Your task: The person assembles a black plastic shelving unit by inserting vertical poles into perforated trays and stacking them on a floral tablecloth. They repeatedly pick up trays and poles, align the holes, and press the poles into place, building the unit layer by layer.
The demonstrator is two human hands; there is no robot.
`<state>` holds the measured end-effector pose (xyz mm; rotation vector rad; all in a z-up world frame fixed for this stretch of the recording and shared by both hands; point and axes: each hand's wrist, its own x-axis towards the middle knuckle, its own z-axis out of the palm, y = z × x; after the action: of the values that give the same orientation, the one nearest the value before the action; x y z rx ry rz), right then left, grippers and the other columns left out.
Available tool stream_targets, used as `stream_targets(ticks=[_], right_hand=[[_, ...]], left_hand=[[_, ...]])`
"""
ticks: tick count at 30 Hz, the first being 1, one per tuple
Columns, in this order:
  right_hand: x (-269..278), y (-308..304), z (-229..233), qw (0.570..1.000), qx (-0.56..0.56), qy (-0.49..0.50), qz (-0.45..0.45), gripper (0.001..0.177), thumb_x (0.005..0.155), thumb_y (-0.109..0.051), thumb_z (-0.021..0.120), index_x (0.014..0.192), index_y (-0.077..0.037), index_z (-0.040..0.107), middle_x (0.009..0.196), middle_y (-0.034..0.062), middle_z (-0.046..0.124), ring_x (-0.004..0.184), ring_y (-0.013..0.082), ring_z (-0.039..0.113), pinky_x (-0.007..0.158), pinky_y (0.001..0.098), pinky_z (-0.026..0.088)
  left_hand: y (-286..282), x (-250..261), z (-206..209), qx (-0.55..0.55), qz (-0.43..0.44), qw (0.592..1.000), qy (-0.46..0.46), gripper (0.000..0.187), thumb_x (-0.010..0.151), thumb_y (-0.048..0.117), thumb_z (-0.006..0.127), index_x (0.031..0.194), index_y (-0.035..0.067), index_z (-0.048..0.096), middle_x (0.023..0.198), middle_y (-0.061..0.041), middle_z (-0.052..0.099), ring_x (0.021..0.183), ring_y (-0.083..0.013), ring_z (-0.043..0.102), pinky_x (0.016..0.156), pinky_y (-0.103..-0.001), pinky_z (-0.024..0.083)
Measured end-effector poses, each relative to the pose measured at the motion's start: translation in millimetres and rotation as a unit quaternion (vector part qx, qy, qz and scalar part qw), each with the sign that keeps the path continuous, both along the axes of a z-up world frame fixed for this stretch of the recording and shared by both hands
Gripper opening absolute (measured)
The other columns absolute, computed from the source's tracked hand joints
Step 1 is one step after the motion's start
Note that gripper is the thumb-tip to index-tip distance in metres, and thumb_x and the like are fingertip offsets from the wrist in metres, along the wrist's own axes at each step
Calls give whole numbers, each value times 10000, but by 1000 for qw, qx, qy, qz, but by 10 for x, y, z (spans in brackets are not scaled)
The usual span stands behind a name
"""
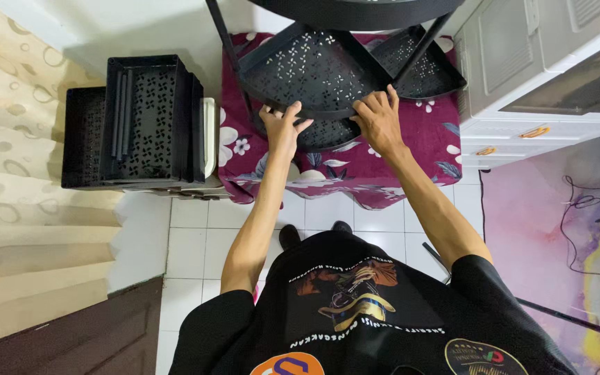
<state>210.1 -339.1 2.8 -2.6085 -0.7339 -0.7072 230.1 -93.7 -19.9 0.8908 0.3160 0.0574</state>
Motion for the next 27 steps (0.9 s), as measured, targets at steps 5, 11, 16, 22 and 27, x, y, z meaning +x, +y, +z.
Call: stream_targets(ticks=[5, 11, 16, 22, 27], right_hand=[[11, 67, -16, 1000, -12, -13, 16, 316, 876, -141, 819, 1149, -112, 663, 1095, 25, 618, 1154, 264, 559, 1192, 600, 278], [-136, 131, 176, 999, 24, 21, 38, 407, 774, -144, 836, 1134, -63, 662, 1136, 84, 620, 1147, 299, 567, 1165, 581, 303], [-250, 48, 515, 975, 218, -21, 48, 331, 927, -114, 822, 1172, -24, 620, 1183, 161, 573, 1165, 319, 569, 1045, 429, 465], [55, -182, 916, 871, 491, -9, 19, 240, 1062, -110, 674, 1248, -5, 565, 1153, 69, 556, 1080, 141, 550, 957, 314, 483], [380, -330, 1140, 818, 546, 76, 163, 158, 1137, -102, 558, 1217, 15, 628, 1085, 34, 671, 993, 105, 609, 909, 277, 526]], left_hand=[[119, -21, -134, -2, -12, 1000, -11, 977, 829, 29, 724, 1512, 73, 26, 1400, -231, 429, 1146, -325, 591, 856, -549, 642], [254, -273, 178, 246, 45, 968, -3, 973, 846, 104, 802, 1509, 26, 94, 1428, -311, 353, 1287, -419, 458, 1048, -595, 460], [183, -797, 1120, 563, 209, 746, -288, 726, 997, 163, 754, 1548, 32, 300, 1613, -217, 286, 1556, -380, 256, 1294, -529, 214], [-261, -685, 2351, 663, 42, 539, -517, 443, 987, 166, 784, 1371, 52, 596, 1422, -107, 526, 1386, -304, 509, 1269, -593, 266], [-856, -297, 2635, 761, 35, 426, -489, 452, 1034, 256, 782, 1374, 13, 609, 1230, -103, 625, 1188, -262, 595, 1143, -550, 351]])
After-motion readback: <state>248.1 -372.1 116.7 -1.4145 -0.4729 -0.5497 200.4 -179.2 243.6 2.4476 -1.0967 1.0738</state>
